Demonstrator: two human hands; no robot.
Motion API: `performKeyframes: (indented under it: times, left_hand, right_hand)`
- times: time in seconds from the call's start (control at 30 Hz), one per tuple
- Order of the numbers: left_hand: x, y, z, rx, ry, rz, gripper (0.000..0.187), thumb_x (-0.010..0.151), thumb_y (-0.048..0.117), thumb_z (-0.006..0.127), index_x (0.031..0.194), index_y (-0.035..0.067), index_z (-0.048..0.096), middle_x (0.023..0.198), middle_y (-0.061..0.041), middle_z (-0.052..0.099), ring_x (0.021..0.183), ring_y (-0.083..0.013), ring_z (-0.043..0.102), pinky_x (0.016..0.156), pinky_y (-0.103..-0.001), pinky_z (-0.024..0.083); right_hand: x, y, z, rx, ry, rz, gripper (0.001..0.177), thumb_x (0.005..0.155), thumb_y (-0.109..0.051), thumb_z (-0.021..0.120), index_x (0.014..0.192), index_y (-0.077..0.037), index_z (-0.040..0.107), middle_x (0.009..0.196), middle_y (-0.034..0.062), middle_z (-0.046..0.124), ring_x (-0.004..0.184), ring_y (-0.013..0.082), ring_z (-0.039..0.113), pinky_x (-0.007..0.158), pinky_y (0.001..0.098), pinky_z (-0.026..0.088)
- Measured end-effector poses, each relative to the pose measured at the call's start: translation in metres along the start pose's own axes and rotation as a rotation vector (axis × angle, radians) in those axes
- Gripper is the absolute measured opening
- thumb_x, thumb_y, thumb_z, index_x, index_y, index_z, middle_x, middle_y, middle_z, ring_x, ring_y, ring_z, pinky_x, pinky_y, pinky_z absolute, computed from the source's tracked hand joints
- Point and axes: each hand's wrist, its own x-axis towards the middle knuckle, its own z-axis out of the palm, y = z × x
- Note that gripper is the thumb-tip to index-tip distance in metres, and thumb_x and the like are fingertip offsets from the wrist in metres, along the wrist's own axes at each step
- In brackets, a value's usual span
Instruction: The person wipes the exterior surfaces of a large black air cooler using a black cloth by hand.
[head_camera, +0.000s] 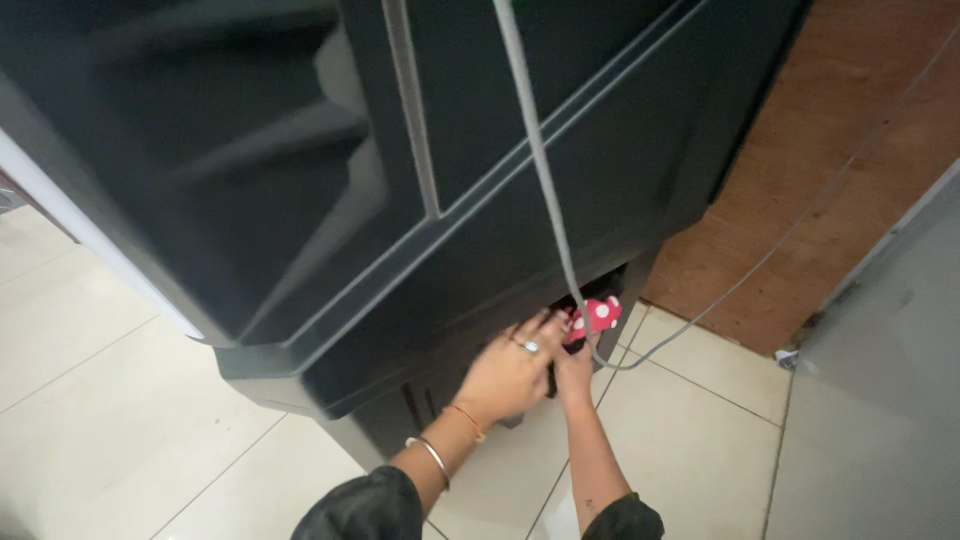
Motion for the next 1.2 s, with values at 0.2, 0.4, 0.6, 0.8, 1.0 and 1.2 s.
performKeyframes:
  times: [0.2,0.4,0.6,0.8,1.0,1.2]
  left_hand:
    - [-0.018,-0.061,0.037,0.272,0.062,0.316,0.069,0.086,0.012,0.059,0.149,-0.007,0.04,0.162,-0.015,0.042,0.148,-0.0274,0.045,0.121,-0.036,0.04]
    - [-0.02,-0.07,0.05,0.213,0.139,0.316,0.07,0.093,0.013,0.057,0.158,-0.003,0.037,0.166,-0.013,0.036,0.149,-0.0261,0.039,0.121,-0.035,0.04]
    - [-0.016,-0.067,0.045,0.484,0.062,0.35,0.075,0.089,0.022,0.058,0.159,0.007,0.04,0.167,-0.011,0.031,0.153,-0.0183,0.032,0.124,-0.036,0.031]
    - [-0.018,-0.069,0.047,0.631,0.083,0.365,0.075,0.089,0.025,0.062,0.158,0.006,0.042,0.167,-0.011,0.03,0.153,-0.0231,0.031,0.126,-0.033,0.028]
    - [-0.023,-0.073,0.054,0.456,0.085,0.353,0.075,0.085,0.03,0.064,0.152,0.002,0.048,0.167,-0.009,0.034,0.152,-0.0262,0.032,0.12,-0.032,0.035]
    - [-0.021,-0.08,0.055,0.492,0.132,0.382,0.07,0.087,0.026,0.066,0.15,0.0,0.05,0.168,-0.011,0.033,0.154,-0.0249,0.032,0.123,-0.03,0.031]
  right_hand:
    - [-0.022,0.015,-0.001,0.208,-0.025,0.22,0.074,0.086,-0.017,0.076,0.149,-0.002,0.041,0.14,0.0136,0.058,0.126,0.0229,0.057,0.107,0.0358,0.044]
    - [0.001,-0.008,0.002,0.024,-0.041,-0.069,0.068,0.09,-0.013,0.073,0.149,-0.001,0.042,0.141,0.0132,0.056,0.127,0.0231,0.055,0.109,0.0347,0.041]
    - [0.023,-0.003,-0.011,0.271,-0.028,0.118,0.06,0.087,-0.008,0.075,0.142,0.0,0.051,0.134,0.012,0.062,0.12,0.0221,0.061,0.102,0.0357,0.048]
    - [0.034,0.012,-0.009,-0.346,0.169,-0.304,0.053,0.087,-0.004,0.073,0.137,0.006,0.057,0.14,0.0252,0.058,0.129,0.0371,0.053,0.107,0.0442,0.041]
    - [0.111,0.041,-0.016,-0.449,0.234,-0.232,0.033,0.097,-0.006,0.059,0.129,0.0,0.059,0.125,0.0236,0.064,0.119,0.0406,0.059,0.106,0.046,0.046]
    - [0.076,0.068,-0.019,-1.085,0.207,-0.429,0.047,0.076,-0.008,0.069,0.123,-0.003,0.065,0.122,0.025,0.064,0.122,0.0484,0.052,0.111,0.0587,0.033]
